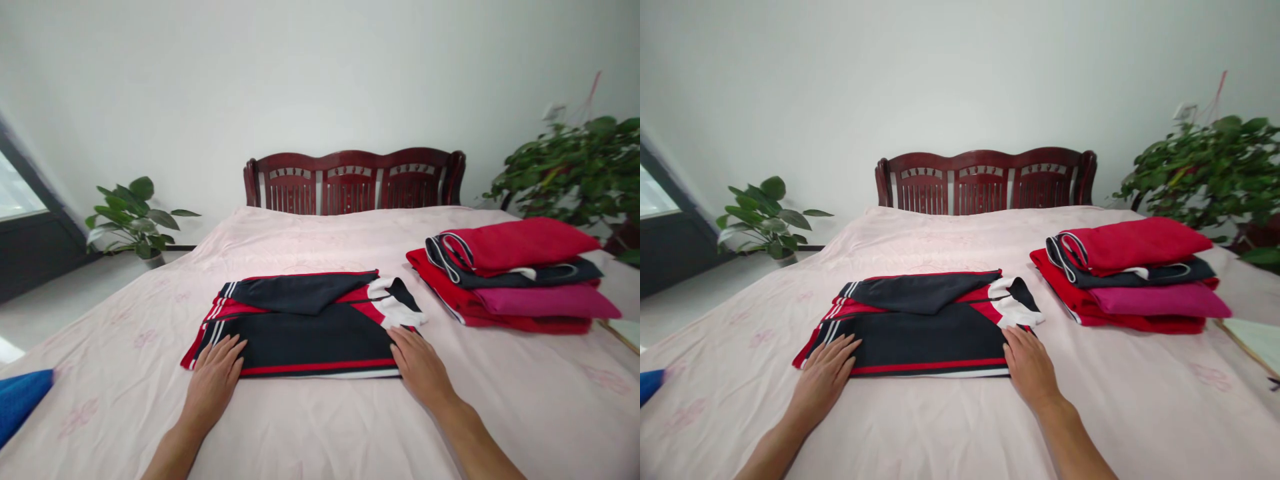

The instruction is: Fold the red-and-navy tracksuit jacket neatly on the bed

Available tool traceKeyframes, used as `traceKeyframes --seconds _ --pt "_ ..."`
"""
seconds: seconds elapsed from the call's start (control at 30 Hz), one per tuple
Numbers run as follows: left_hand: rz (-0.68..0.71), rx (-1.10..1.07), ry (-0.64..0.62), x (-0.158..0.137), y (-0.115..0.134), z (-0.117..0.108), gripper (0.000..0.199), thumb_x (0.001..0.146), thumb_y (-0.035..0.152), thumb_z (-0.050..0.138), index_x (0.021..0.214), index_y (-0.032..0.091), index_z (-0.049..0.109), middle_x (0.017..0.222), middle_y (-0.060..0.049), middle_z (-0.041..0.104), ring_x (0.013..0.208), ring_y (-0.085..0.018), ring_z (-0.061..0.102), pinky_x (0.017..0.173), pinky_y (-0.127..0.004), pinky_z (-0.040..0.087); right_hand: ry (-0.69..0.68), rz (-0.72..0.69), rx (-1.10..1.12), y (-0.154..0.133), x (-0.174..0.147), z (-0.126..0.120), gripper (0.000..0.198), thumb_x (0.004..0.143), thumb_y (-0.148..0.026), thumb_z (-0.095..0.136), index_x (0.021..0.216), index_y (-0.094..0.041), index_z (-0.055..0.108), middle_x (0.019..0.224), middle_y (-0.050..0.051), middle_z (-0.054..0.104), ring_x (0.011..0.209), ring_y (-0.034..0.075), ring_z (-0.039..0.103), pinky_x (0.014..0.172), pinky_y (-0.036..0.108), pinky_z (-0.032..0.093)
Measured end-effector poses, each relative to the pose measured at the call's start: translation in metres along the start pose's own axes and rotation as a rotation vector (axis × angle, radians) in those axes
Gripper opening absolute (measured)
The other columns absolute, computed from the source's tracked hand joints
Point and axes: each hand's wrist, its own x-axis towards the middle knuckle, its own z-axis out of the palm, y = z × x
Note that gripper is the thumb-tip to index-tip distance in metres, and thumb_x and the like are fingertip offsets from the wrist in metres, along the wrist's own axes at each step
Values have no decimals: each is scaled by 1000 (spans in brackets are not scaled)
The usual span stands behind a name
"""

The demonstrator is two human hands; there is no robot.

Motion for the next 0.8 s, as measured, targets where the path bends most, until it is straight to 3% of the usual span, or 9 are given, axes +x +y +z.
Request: traceKeyframes --seconds 0.8 --pt "27 12 27 -13 -8 0 40 93 37 43 125 30 65 134 -3 64 131 -26 52 112 -49 35 29 10 70 -2 -3 -9 35 94 -22 40 119 -21 64 120 8 69 114 23 62 99 43 48"
